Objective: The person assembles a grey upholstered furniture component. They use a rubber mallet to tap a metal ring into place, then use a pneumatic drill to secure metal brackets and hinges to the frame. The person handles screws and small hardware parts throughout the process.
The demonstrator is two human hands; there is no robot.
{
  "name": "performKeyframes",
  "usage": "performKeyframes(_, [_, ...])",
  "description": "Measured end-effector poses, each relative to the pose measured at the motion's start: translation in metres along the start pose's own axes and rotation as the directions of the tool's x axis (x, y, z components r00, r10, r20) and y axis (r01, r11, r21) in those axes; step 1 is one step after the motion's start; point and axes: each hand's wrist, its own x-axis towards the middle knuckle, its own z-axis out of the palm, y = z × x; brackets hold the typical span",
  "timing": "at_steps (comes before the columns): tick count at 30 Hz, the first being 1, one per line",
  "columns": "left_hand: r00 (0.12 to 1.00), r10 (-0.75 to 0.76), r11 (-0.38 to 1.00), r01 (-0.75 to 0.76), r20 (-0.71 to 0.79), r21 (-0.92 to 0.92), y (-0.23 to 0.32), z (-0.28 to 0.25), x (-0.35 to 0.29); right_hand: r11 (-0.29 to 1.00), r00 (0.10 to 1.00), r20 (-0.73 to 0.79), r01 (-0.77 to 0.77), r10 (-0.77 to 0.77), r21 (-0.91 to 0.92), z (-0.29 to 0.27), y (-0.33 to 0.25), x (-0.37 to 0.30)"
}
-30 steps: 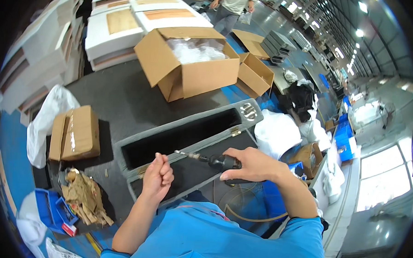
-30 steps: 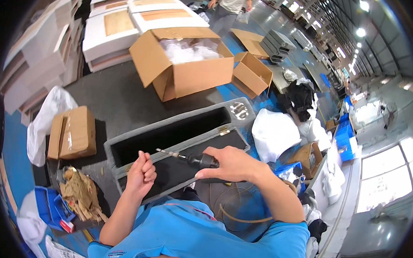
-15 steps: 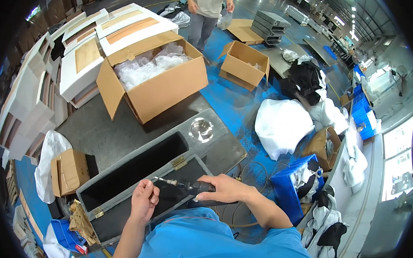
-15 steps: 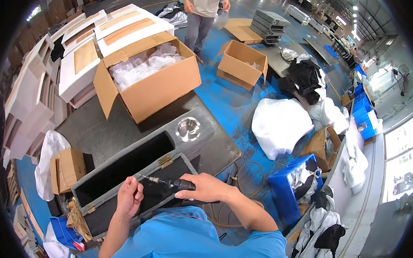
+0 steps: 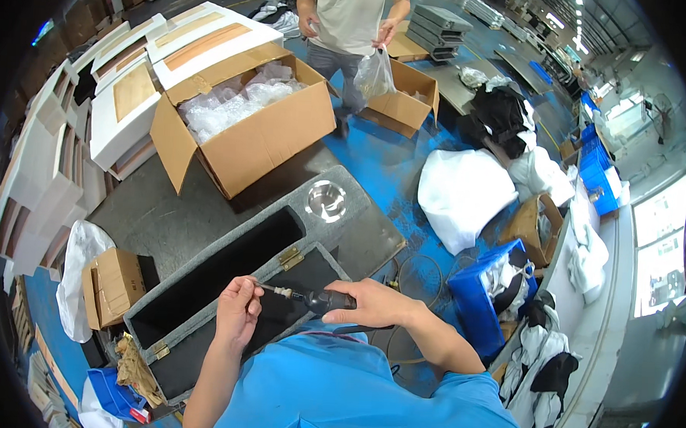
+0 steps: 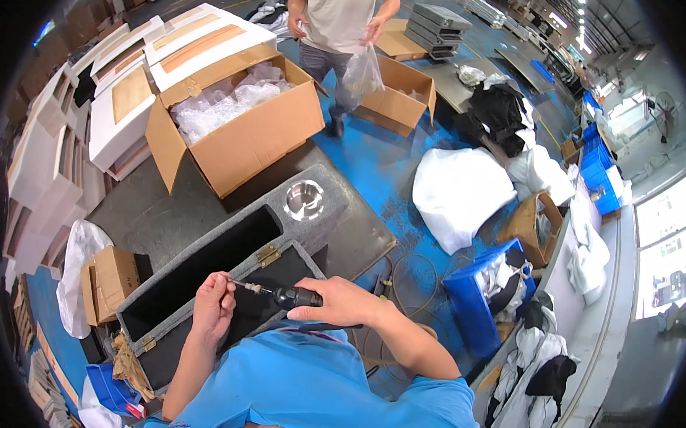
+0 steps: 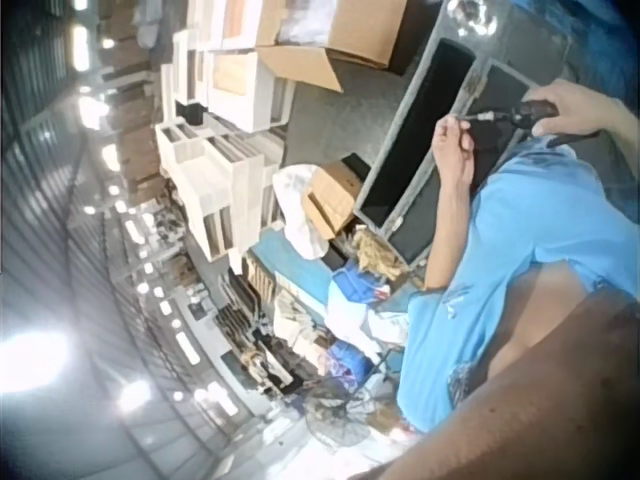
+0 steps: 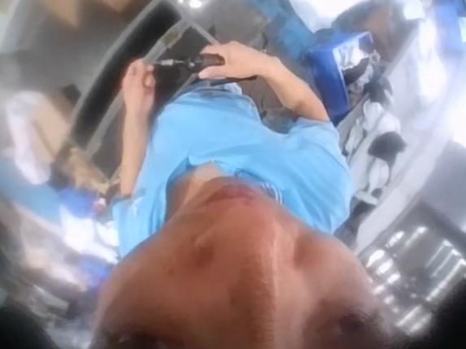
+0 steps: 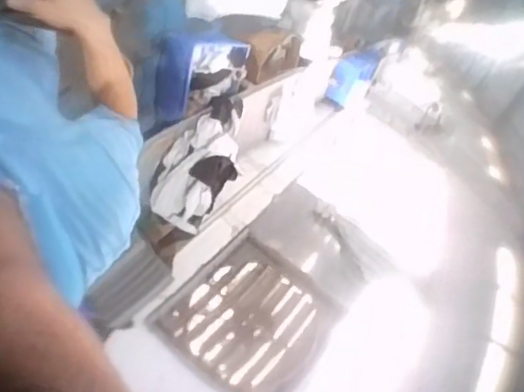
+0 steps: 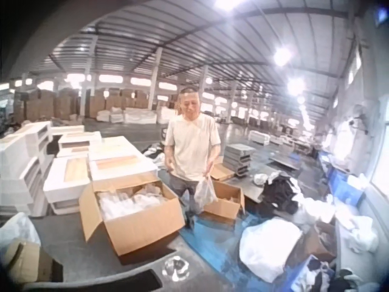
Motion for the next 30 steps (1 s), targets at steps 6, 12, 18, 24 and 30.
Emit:
performKeyframes(6, [0.998,0.03,0.99,-0.038,0.063,0.137,0.009,-0.006,0.001,1.0,0.998,-0.06,0.014,-0.014,0.0,0.016,0.005,-0.005])
performKeyframes(12, [0.992,-0.038,0.729,-0.054,0.118,0.683,0.041,-0.002,-0.002,0.996,0.996,-0.043,-0.086,0.084,-0.035,0.028,-0.002,-0.011])
performKeyframes(18, [0.991,-0.103,0.955,0.074,0.086,0.288,0.013,0.004,0.002,0.982,0.98,-0.085,-0.174,0.179,0.073,0.039,-0.003,-0.008])
performKeyframes(24, [0.994,-0.112,0.992,0.113,0.009,-0.056,-0.028,0.009,0.004,0.967,0.972,-0.035,-0.236,0.234,-0.097,0.025,-0.01,-0.005])
performKeyframes(30, [0.985,-0.164,0.96,0.173,0.06,-0.219,-0.037,0.021,0.019,0.929,0.953,-0.006,-0.296,0.302,-0.222,0.005,-0.029,-0.006])
